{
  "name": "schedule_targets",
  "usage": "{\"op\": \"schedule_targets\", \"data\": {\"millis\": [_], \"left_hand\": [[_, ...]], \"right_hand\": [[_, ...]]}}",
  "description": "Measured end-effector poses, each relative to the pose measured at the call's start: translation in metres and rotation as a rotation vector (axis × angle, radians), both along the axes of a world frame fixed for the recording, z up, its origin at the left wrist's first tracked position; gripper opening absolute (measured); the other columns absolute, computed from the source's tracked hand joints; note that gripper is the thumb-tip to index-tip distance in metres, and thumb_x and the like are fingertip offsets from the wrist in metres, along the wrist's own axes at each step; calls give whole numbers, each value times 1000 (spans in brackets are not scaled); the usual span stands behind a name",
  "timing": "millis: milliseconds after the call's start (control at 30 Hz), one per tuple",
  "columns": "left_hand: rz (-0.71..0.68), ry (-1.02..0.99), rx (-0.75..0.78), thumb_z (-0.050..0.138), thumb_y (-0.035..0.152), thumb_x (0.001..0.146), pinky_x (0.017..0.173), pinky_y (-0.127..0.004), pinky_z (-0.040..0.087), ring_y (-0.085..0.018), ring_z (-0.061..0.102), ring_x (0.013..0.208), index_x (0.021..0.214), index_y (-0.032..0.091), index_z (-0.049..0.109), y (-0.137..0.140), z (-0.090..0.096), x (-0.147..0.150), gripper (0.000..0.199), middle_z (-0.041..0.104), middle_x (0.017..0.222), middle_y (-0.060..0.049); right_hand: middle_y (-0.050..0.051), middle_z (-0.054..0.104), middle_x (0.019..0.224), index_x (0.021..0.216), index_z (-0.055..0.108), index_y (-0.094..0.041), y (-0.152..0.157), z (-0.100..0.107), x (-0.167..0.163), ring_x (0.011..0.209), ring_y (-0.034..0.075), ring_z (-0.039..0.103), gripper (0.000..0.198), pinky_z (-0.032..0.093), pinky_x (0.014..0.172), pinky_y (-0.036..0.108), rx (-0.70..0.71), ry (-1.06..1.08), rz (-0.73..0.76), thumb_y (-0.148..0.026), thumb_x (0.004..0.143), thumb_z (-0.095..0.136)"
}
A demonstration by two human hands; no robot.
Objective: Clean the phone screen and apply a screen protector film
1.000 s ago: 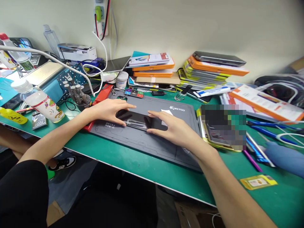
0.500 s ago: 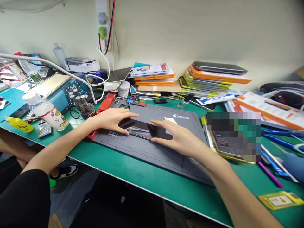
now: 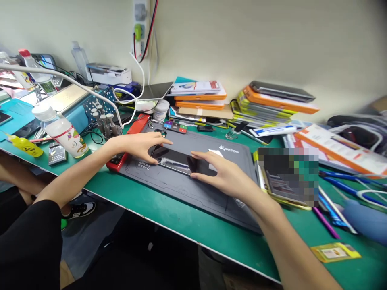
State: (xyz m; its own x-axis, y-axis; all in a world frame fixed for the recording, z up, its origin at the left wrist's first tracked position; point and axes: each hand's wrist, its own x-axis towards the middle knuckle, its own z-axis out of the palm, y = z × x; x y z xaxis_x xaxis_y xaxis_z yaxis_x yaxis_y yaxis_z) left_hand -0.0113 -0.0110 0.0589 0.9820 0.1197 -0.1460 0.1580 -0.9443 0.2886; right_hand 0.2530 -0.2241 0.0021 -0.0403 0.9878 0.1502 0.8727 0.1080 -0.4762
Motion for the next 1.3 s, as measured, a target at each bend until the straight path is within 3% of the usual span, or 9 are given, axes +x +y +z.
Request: {"op": "schedule_targets", "data": {"millis": [333, 733, 933, 1300], "left_hand": [[-4, 4, 53, 71, 49, 92, 108, -35, 48, -29, 61, 132, 163, 29, 40, -5, 4, -4, 79, 56, 149, -13], [58, -241, -196, 77, 47, 91, 110, -36, 49, -26, 64, 130, 161, 28, 42, 3, -26, -16, 81, 65, 142, -11], [76, -237, -234, 80, 45, 89, 112, -35, 48, -25, 65, 131, 160, 26, 44, 2, -24, -16, 82, 66, 144, -12], [87, -283, -266, 84, 41, 86, 111, -36, 49, -24, 67, 130, 166, 33, 35, 3, -28, -18, 94, 68, 142, -9]], "right_hand": [[10, 70, 146, 146, 60, -28, 0, 2, -3, 134, 35, 66, 61, 55, 110, 53, -12, 19, -6, -62, 96, 64], [10, 69, 147, 147, 61, -30, -3, -1, 0, 134, 37, 65, 62, 55, 111, 56, -21, 31, -20, -62, 95, 66], [10, 68, 148, 149, 59, -28, -2, -1, 0, 136, 37, 65, 65, 54, 112, 56, -48, 34, -24, -65, 95, 65], [10, 67, 150, 148, 59, -31, -3, -4, 1, 137, 38, 64, 63, 54, 113, 57, -9, 56, -17, -64, 95, 67]]}}
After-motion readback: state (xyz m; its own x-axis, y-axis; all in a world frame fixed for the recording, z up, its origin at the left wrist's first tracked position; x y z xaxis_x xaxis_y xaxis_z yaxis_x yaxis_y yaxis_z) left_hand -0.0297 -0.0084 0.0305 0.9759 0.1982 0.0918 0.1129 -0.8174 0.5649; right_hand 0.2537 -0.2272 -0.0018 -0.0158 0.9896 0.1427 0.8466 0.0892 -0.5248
